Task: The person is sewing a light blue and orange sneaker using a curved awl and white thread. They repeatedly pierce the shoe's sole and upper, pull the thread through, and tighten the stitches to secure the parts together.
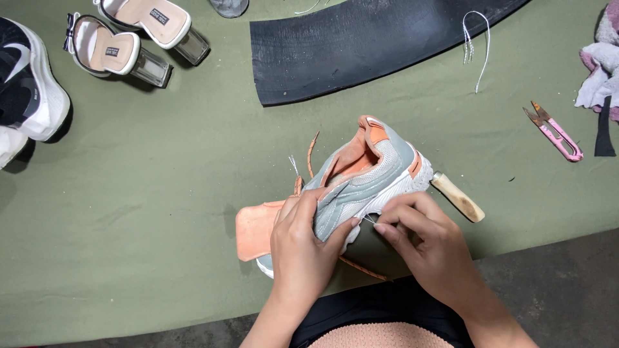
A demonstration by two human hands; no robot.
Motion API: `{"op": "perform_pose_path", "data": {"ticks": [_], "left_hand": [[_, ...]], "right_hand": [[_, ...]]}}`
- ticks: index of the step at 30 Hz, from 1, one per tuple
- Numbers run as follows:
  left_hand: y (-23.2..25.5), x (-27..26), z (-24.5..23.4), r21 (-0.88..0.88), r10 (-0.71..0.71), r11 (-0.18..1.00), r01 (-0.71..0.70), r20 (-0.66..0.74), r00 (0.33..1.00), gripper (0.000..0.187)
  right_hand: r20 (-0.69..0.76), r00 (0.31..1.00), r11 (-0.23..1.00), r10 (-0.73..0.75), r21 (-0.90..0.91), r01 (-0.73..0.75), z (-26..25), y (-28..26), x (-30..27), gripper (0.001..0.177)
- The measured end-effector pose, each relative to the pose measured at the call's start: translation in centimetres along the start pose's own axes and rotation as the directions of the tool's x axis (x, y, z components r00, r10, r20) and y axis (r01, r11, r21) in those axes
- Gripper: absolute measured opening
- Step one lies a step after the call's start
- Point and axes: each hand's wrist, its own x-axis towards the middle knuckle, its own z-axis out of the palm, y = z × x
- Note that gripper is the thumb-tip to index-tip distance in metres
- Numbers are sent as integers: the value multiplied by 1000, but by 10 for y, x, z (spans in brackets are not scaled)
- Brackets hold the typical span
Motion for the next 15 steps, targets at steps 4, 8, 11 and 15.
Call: {"op": "perform_pose_path", "data": {"ticks": [4, 8, 11, 15], "left_hand": [[0, -1, 1, -3, -9, 1000, 9, 14, 1000, 46], [1, -3, 0, -7, -11, 1000, 11, 26, 1000, 44], [1, -3, 0, -7, -9, 1000, 9, 23, 1000, 44], [3, -4, 0, 0, 4, 1000, -4, 28, 1000, 43]], "right_hand": [[-77, 996, 998, -48, 26, 51, -2, -1, -2, 18], [-124, 991, 999, -46, 0, 47, -6, -3, -5, 10], [-151, 987, 999, -48, -18, 46, -8, -7, -5, 2], [-233, 972, 989, -45, -146, 11, 10, 1, -2, 7]]}}
